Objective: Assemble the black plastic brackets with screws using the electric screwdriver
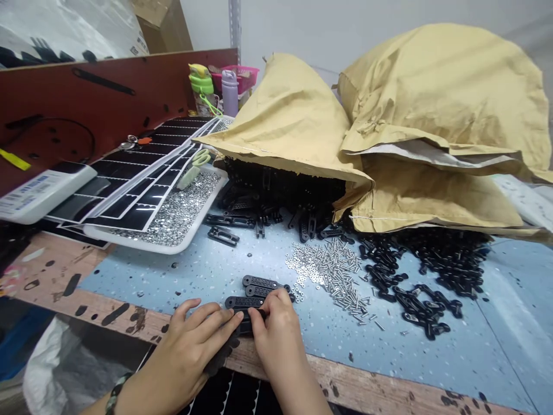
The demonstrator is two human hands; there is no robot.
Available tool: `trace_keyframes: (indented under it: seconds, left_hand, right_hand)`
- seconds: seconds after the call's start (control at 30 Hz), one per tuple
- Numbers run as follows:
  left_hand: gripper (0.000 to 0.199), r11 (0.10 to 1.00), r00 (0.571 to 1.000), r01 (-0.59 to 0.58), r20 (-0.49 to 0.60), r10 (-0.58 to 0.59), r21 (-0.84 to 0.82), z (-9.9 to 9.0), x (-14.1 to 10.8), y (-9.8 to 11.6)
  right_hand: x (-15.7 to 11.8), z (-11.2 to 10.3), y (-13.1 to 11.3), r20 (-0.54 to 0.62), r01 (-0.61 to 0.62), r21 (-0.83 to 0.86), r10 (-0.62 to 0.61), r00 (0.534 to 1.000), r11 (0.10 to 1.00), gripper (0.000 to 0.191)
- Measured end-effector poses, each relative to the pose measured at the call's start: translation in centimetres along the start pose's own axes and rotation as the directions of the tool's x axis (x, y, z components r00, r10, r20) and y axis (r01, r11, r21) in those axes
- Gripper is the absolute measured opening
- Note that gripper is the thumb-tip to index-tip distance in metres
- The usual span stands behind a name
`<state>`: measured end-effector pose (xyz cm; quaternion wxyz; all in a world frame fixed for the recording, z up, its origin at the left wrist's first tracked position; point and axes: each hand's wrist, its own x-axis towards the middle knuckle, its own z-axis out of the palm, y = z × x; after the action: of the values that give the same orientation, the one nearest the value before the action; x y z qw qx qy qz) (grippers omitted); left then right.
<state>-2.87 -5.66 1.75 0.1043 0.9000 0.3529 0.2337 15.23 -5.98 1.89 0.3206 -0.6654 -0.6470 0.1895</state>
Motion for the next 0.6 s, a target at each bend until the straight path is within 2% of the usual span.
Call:
trace_keyframes:
  seconds: [0.1,0.2,0.27,0.33,0.37,0.43,0.5,0.53,0.6]
  left_hand:
    - [0.058,1.0,1.0,0.006,0.015,-0.006,-0.022,0.0,0.0,0.0]
    - [0.054,0.999,0.998,0.023,0.057,-0.02,-0.049,-0.7,0.4,-0.2]
    - [0.053,0.994,0.992,0.063,0.112,-0.053,-0.09,-1.3,0.8,-0.4]
    - [0.052,0.987,0.986,0.099,0.15,-0.079,-0.128,-1.9,1.2,-0.6]
    - [0.051,0.984,0.984,0.107,0.161,-0.083,-0.145,-2.1,1.4,-0.7]
    - [0.049,0.978,0.982,0.111,0.168,-0.081,-0.179,-2.5,1.5,-0.7]
    - [0.048,0.97,0.982,0.12,0.172,-0.084,-0.214,-2.8,1.3,-0.7]
    - [0.048,0.965,0.984,0.129,0.151,-0.095,-0.23,-3.0,1.1,-0.7]
    - [0.049,0.951,0.982,0.183,0.081,-0.168,-0.249,-3.2,0.5,-0.9]
  right_hand:
    - [0.2,0.0,0.2,0.038,0.013,-0.117,-0.009,0.999,0.993,0.027]
    - [0.3,-0.5,0.6,0.1,0.013,-0.31,0.019,0.995,0.951,0.036]
    - [0.1,-1.2,0.5,0.093,0.022,-0.365,0.013,0.996,0.931,0.032]
    - [-0.1,-1.9,-0.1,0.053,0.077,-0.28,-0.065,0.996,0.957,0.018]
    - [-0.2,-2.2,-0.6,0.054,0.14,-0.207,-0.131,0.99,0.968,0.018]
    - [-0.4,-2.6,-1.8,0.097,0.299,-0.064,-0.292,0.951,0.952,0.023]
    - [-0.5,-2.8,-2.6,0.143,0.399,0.073,-0.405,0.903,0.914,0.022]
    - [-0.5,-2.8,-2.7,0.137,0.394,0.136,-0.411,0.901,0.909,0.021]
    - [-0.5,-2.6,-2.2,0.07,0.267,0.246,-0.291,0.954,0.932,0.018]
